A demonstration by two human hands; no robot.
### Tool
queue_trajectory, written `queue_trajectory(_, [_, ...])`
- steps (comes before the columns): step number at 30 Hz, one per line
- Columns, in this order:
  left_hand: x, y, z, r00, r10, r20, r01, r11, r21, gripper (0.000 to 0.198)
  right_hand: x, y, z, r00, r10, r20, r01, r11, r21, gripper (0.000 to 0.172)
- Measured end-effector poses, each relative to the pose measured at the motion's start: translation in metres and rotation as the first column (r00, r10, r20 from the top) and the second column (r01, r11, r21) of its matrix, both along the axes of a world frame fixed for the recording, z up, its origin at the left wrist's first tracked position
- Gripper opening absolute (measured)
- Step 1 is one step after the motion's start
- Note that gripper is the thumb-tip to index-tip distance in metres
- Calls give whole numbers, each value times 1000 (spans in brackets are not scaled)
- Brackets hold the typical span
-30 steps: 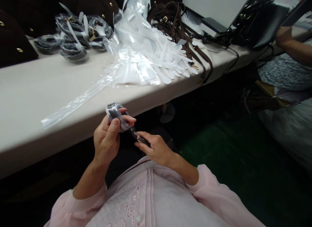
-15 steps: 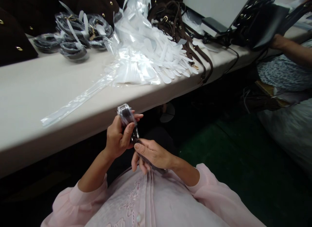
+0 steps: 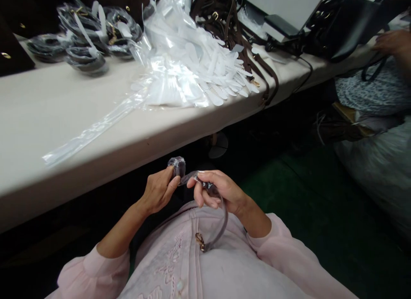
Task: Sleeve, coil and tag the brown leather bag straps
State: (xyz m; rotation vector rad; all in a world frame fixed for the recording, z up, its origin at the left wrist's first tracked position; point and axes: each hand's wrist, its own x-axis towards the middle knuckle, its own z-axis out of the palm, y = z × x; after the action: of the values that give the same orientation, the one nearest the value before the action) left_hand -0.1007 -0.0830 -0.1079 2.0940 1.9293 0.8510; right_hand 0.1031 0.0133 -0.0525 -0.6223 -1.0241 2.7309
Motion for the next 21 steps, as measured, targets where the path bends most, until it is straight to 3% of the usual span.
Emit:
queue_trajectory(4, [10,-4,3,995,-94,33,93,996,12,28,-3,5,0,1000,-16,25,20,982,-189,36])
queue_trajectory(8, [16,-6,1,998,-54,36,57,993,-100,29,-9,10,-8,992,-88,90,120,880,-460,46])
queue_trajectory(11, [19,-6,-2,996,-11,85,33,964,-265,29,-13,15,-22,983,-166,77,182,869,-461,52])
queue_trajectory(14, [21,-7,-1,926,46,376,130,894,-428,33,-14,19,-37,987,-154,36,156,909,-386,64])
queue_trajectory(16, [21,-9,2,779,118,616,225,864,-450,35,-15,20,-44,988,-146,42,152,945,-290,67])
queue_trajectory(19, [19,-14,9,534,185,825,333,850,-407,35,-14,16,-46,976,-214,43,213,977,24,50])
queue_trajectory(21, [16,-18,12,411,198,890,397,840,-370,37,-12,12,-44,969,-246,17,228,921,316,40])
